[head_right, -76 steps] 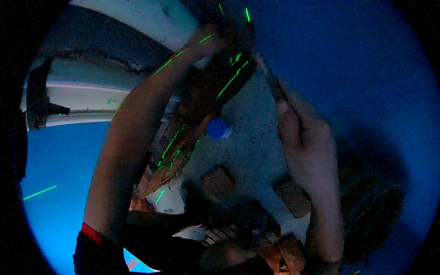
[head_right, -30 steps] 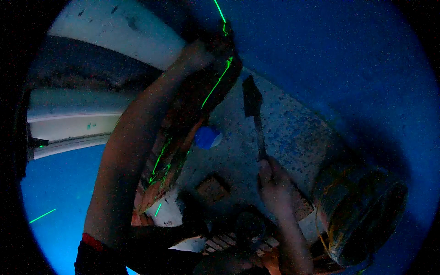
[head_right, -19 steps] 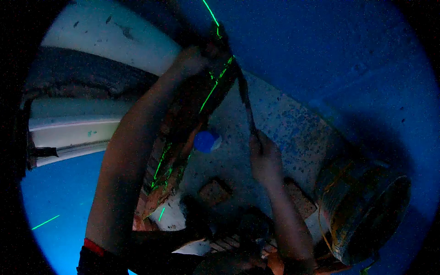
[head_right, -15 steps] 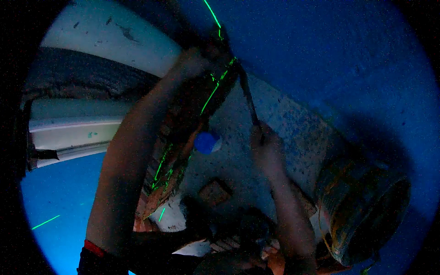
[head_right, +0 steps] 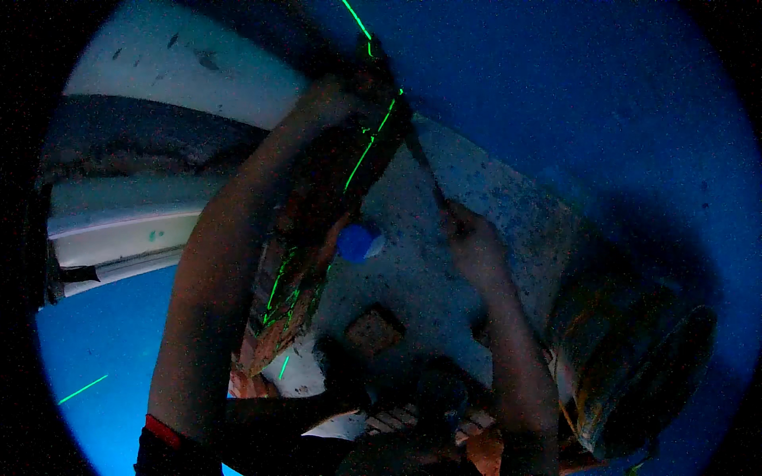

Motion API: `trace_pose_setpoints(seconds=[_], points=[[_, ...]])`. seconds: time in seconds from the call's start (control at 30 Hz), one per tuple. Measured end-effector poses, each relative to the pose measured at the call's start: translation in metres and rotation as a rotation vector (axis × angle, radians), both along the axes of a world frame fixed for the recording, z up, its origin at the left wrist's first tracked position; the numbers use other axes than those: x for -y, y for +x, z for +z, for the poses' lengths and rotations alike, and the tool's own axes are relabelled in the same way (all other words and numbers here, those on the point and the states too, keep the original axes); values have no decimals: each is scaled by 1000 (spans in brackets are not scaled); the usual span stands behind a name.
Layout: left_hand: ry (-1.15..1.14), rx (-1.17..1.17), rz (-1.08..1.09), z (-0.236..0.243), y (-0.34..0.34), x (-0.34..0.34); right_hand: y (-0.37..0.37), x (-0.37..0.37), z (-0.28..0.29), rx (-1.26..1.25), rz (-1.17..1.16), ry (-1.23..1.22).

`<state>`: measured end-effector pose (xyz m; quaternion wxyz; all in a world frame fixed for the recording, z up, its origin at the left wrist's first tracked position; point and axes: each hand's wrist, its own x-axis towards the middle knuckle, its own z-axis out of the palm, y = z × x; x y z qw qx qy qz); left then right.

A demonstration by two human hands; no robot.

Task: The person builds a small brick wall in a corner by applying mortar to bricks with a trowel and setting them in place, using a laser level for alignment.

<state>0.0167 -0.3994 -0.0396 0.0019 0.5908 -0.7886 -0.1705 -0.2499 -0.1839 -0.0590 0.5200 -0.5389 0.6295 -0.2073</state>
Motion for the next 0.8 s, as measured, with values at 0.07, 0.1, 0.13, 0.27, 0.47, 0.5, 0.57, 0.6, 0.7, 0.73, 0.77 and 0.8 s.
trace_pose_setpoints(seconds=[0.07,0.1,0.13,0.27,0.47,0.5,0.57,0.6,0.7,0.73,0.77,0.8], points=[[-179,-65,-76,20,-15,-17,0,-8,-6,4,-4,42],[-178,-58,-76,19,-12,-17,2,-11,-5,11,-3,55],[-68,-83,20,17,-7,-14,3,-13,-3,35,34,82],[37,-110,170,-3,15,2,11,-26,-1,80,55,138],[55,-47,187,4,-11,-2,-1,-38,14,138,93,276],[46,-26,197,0,5,3,4,-39,17,157,106,268],[48,-92,177,-8,18,10,5,-42,21,211,155,172],[52,-126,164,-7,12,9,1,-43,20,204,149,172],[28,-51,148,-4,14,5,-5,-46,26,416,107,340],[1,-59,127,-15,24,10,-6,-47,33,481,65,465],[-12,-65,115,-17,26,11,-8,-49,36,542,18,593],[-24,-75,101,-13,22,9,-12,-57,32,538,15,590]])
